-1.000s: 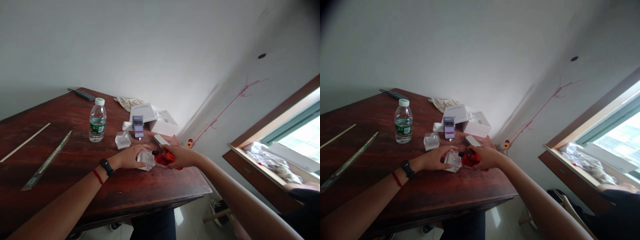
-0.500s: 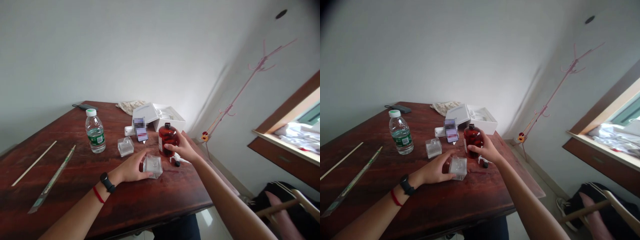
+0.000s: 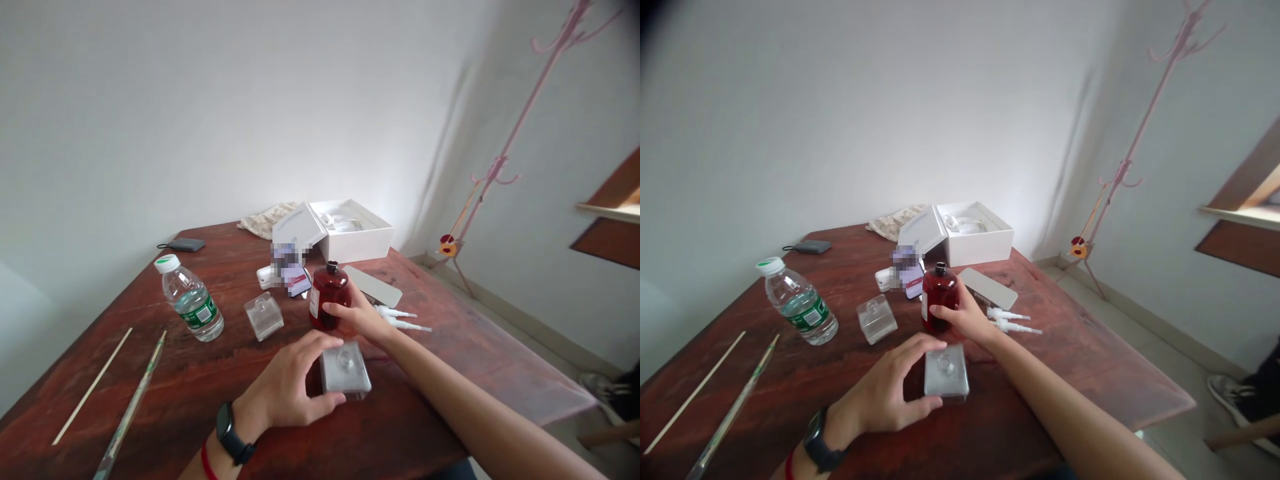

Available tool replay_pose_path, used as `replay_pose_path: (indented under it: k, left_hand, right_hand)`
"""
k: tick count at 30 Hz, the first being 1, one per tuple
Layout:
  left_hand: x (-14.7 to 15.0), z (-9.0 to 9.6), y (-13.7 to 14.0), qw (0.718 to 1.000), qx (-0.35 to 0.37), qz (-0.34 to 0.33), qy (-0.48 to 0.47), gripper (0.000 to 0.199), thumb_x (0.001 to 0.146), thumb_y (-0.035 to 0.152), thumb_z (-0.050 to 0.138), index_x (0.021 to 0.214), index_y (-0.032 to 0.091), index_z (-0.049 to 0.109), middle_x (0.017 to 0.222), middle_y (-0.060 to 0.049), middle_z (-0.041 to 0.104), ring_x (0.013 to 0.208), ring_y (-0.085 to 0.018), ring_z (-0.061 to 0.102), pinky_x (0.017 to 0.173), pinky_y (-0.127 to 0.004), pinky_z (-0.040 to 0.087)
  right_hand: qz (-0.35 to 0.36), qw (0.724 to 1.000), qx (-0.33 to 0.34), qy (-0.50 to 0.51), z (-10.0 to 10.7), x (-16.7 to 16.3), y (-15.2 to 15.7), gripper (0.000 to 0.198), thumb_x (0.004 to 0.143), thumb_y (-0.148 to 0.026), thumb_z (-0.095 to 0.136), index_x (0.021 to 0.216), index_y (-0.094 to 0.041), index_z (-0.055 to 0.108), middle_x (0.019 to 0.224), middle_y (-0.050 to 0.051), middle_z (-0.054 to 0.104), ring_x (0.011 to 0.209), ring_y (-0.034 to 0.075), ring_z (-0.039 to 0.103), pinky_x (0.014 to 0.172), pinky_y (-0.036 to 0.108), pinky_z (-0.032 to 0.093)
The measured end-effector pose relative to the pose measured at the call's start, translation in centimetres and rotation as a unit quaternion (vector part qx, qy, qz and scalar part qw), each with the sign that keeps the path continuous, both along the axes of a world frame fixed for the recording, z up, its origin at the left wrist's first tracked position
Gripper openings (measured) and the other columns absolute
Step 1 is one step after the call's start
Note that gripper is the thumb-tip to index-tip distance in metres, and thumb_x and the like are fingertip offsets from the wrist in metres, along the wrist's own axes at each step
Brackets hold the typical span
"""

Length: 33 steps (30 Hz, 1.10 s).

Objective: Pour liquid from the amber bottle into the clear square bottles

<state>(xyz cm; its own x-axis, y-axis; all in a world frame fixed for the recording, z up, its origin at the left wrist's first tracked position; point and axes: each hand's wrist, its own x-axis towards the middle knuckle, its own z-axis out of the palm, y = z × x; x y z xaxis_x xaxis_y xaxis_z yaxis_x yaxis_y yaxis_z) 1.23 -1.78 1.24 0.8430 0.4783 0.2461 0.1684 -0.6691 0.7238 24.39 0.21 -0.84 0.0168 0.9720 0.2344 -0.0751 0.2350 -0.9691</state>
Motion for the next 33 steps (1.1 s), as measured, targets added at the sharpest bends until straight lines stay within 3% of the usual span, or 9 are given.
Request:
replay_pose_path:
  k: [4,10,16,21,27,33]
  left_hand:
    - [0.0,-0.3,0.1,1.000,0.011,0.002,0.003,0.071,0.083,0.026,0.085,0.146,0.028,0.054,0.146,-0.009,0.065,0.132,-0.031,0.066,0.117,-0.041,0.051]
    - [-0.2,-0.8,0.1,0.999,0.026,0.007,0.022,0.077,0.080,0.028,0.088,0.148,0.031,0.052,0.149,-0.009,0.064,0.135,-0.033,0.064,0.119,-0.044,0.051]
    - [-0.2,-1.2,-0.3,0.998,0.035,0.019,0.050,0.082,0.081,0.031,0.088,0.153,0.034,0.049,0.153,-0.010,0.062,0.139,-0.035,0.063,0.120,-0.045,0.051]
    - [-0.3,-1.7,-0.6,0.997,0.037,0.038,0.055,0.084,0.081,0.032,0.089,0.154,0.037,0.049,0.156,-0.009,0.061,0.144,-0.037,0.059,0.124,-0.048,0.049]
    - [-0.4,-1.9,-0.6,0.997,0.040,0.042,0.057,0.086,0.079,0.036,0.092,0.154,0.041,0.050,0.157,-0.007,0.061,0.139,-0.036,0.063,0.122,-0.048,0.051]
    - [-0.4,-1.5,-0.2,0.997,0.039,0.032,0.065,0.090,0.077,0.033,0.094,0.154,0.038,0.049,0.153,-0.008,0.063,0.140,-0.036,0.062,0.122,-0.045,0.051]
  right_hand:
    - [0.019,0.998,-0.044,0.029,0.0,0.2,-0.2,0.076,0.075,-0.035,0.090,0.142,-0.027,0.054,0.132,0.010,0.074,0.123,0.033,0.070,0.112,0.057,0.051]
    - [0.072,0.995,-0.039,0.058,-0.9,-0.6,-0.3,0.075,0.075,-0.036,0.093,0.141,-0.027,0.056,0.130,0.009,0.074,0.122,0.032,0.070,0.111,0.054,0.052]
    - [0.100,0.992,-0.038,0.069,-1.6,-0.8,-0.4,0.094,0.073,-0.032,0.097,0.152,-0.030,0.046,0.148,0.013,0.065,0.137,0.034,0.064,0.118,0.057,0.048]
    - [0.118,0.991,-0.030,0.056,-1.8,-0.7,-0.5,0.098,0.073,-0.036,0.099,0.154,-0.030,0.046,0.157,0.015,0.058,0.148,0.037,0.056,0.125,0.060,0.040]
    - [0.146,0.986,-0.006,0.082,-1.3,-0.5,-0.8,0.117,0.062,-0.058,0.103,0.160,-0.034,0.044,0.161,0.015,0.054,0.151,0.041,0.051,0.125,0.062,0.038]
    - [0.107,0.982,-0.034,0.150,-1.4,-0.7,-0.8,0.096,0.086,-0.088,0.062,0.163,-0.035,0.042,0.163,0.015,0.054,0.147,0.038,0.057,0.119,0.062,0.044]
